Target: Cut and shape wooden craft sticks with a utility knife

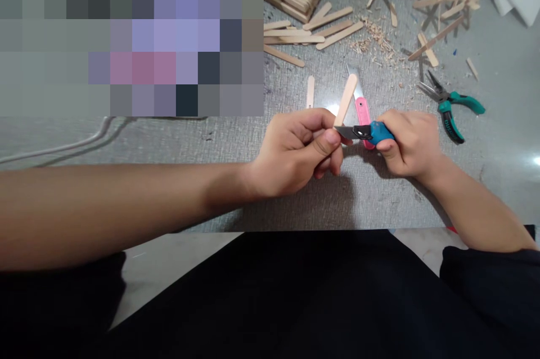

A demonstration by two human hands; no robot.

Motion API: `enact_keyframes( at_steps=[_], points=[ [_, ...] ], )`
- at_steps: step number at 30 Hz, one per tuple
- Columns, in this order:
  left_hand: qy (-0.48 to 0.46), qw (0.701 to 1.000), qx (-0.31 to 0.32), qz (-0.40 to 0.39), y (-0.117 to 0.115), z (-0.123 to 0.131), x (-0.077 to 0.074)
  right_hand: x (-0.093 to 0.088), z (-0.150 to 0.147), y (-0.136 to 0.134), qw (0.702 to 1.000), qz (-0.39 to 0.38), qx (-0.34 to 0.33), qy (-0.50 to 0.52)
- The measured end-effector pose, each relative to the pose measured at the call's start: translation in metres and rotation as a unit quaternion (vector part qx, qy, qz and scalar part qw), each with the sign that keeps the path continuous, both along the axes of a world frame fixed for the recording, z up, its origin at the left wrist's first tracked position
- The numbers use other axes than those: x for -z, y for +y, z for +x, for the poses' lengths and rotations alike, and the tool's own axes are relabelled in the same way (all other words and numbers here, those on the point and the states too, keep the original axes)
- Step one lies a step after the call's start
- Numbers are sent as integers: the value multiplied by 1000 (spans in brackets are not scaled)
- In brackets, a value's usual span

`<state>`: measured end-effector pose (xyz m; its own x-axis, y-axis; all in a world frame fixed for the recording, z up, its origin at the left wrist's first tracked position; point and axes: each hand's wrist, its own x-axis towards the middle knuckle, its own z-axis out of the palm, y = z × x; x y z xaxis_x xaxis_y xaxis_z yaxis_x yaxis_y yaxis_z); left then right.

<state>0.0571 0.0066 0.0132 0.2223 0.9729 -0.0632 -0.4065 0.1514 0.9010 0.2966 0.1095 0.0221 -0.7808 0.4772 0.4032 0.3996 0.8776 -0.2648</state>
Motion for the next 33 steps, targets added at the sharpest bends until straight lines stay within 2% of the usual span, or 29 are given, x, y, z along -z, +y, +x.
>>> enact_keyframes(
  at_steps=[7, 14, 22, 26, 33],
  points=[
    [-41, 999, 20, -11, 0, -1, 0, 0, -1, 0, 1000, -13, -9, 17],
    [-29, 999, 27, 16, -2, -3, 5, 0, 0, 0, 1000, 9, -16, 23],
    [-40, 996, 68, 38, -5, -8, 1, -2, 1, 2, 998, -29, -45, 22],
    [-24, 996, 76, 31, -7, -11, 0, 0, 4, 6, 997, -41, -65, 8],
    [-49, 994, 85, 40, -7, -13, 3, -3, 1, 6, 995, -55, -81, 20]
  ],
)
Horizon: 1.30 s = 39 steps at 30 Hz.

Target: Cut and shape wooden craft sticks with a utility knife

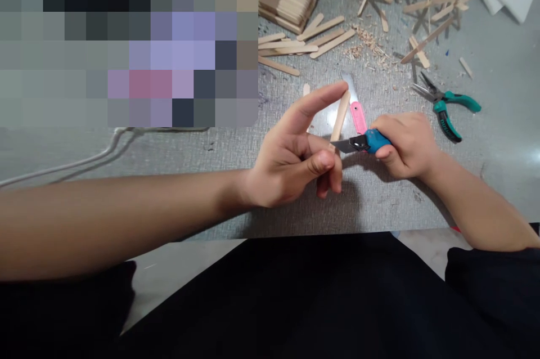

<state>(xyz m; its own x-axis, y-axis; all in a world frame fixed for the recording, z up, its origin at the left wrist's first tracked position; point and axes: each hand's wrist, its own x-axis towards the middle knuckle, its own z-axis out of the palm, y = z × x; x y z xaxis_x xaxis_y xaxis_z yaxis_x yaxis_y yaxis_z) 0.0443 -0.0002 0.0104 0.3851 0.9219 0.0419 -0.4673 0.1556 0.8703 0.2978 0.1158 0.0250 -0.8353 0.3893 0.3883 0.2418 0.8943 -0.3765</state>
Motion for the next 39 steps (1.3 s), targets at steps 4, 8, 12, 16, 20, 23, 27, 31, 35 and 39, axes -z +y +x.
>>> enact_keyframes(
  at_steps=[4, 8, 12, 16, 20, 23, 27, 31, 35, 39],
  points=[
    [-3, 1000, 15, -5, 1, -1, 5, 1, 1, 1, 1000, -12, -6, -22],
    [-8, 999, 43, 5, 1, -3, 7, 5, 3, 1, 999, -24, 3, -34],
    [1, 1000, 15, 13, 1, -2, 11, 8, 4, 0, 1000, -15, -13, -2],
    [-18, 995, 3, 94, 5, 1, 19, 7, 5, 1, 999, -37, -12, -21],
    [-25, 992, -1, 123, 7, 2, 24, 7, 7, 1, 997, -65, -2, -45],
    [-9, 992, -14, 128, 5, 0, 23, 8, 6, 1, 998, -53, -3, -40],
    [-3, 990, -20, 141, 3, -1, 23, 10, 2, 0, 999, -37, 5, -31],
    [8, 992, -26, 119, 2, 0, 21, 8, 1, -3, 997, -39, 19, -58],
    [14, 984, -31, 172, 4, 2, 17, 5, 1, -6, 993, -61, 23, -93],
    [29, 984, -35, 171, 4, 4, 16, 4, 0, -7, 996, -46, 5, -72]
  ],
)
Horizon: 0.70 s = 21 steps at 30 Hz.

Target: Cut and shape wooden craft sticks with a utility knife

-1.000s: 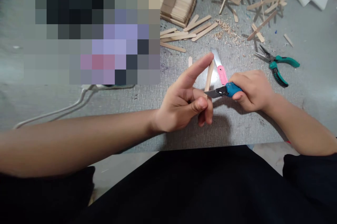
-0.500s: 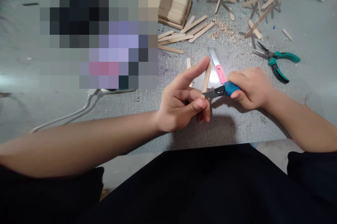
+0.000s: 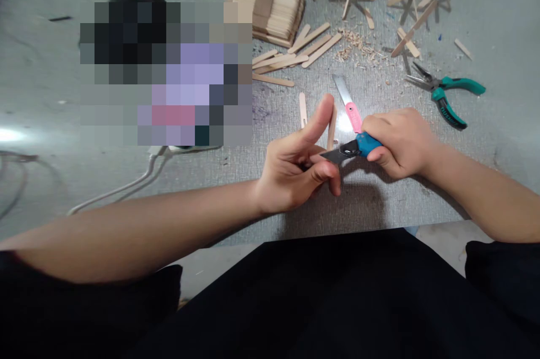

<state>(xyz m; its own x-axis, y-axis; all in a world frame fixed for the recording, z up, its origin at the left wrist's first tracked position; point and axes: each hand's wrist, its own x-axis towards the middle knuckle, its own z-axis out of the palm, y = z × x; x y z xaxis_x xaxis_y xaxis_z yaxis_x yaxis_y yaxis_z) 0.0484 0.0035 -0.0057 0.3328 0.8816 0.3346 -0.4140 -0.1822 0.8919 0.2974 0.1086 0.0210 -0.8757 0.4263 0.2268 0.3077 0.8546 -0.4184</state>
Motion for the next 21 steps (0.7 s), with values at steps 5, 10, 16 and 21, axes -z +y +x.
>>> enact_keyframes(
  at_steps=[5, 10, 16, 21],
  points=[
    [25, 1000, -8, 13, -1, 1, 5, 3, -3, -3, 999, 29, 5, 21],
    [36, 999, -31, -23, -3, -1, 9, 6, -7, -5, 994, 78, 31, 70],
    [-11, 996, -27, -90, -4, 0, 4, 5, -8, -4, 989, 111, 51, 88],
    [-18, 993, -8, -115, -2, 1, 1, 6, -6, -4, 989, 112, 61, 78]
  ],
)
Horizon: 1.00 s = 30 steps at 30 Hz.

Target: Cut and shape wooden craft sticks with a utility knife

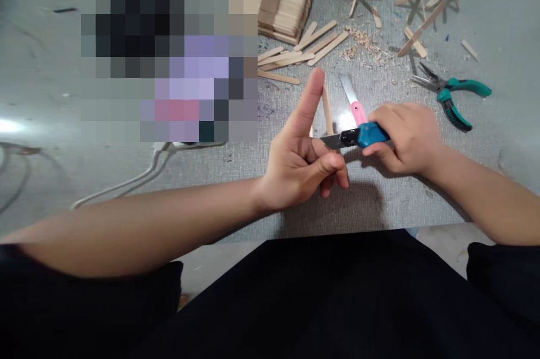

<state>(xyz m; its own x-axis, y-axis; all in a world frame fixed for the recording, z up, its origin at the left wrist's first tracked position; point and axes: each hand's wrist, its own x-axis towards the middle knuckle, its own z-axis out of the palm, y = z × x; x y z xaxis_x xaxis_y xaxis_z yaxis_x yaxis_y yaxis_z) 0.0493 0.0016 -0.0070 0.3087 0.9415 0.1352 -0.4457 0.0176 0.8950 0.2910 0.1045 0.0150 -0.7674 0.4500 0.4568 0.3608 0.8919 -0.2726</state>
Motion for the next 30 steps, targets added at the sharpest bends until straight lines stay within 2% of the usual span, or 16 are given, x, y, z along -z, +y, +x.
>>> enact_keyframes(
  at_steps=[6, 10, 14, 21, 27, 30],
  points=[
    [-48, 998, 37, -25, 2, 1, 3, 2, 4, -1, 999, -35, 29, -29],
    [-59, 998, 20, -14, 5, 3, 10, 0, 4, -2, 998, -22, 48, -31],
    [-47, 999, 6, -23, 6, 3, 10, -3, 4, -1, 997, 4, 69, 25],
    [-41, 999, -17, -6, 6, 5, 8, 2, 2, 3, 1000, -21, 11, 17],
    [-62, 997, 33, 11, 7, 3, 11, -4, 4, 6, 998, -55, -14, -8],
    [-67, 997, 27, 3, 6, 3, 10, -6, 5, 9, 997, -68, -39, -15]
  ],
)
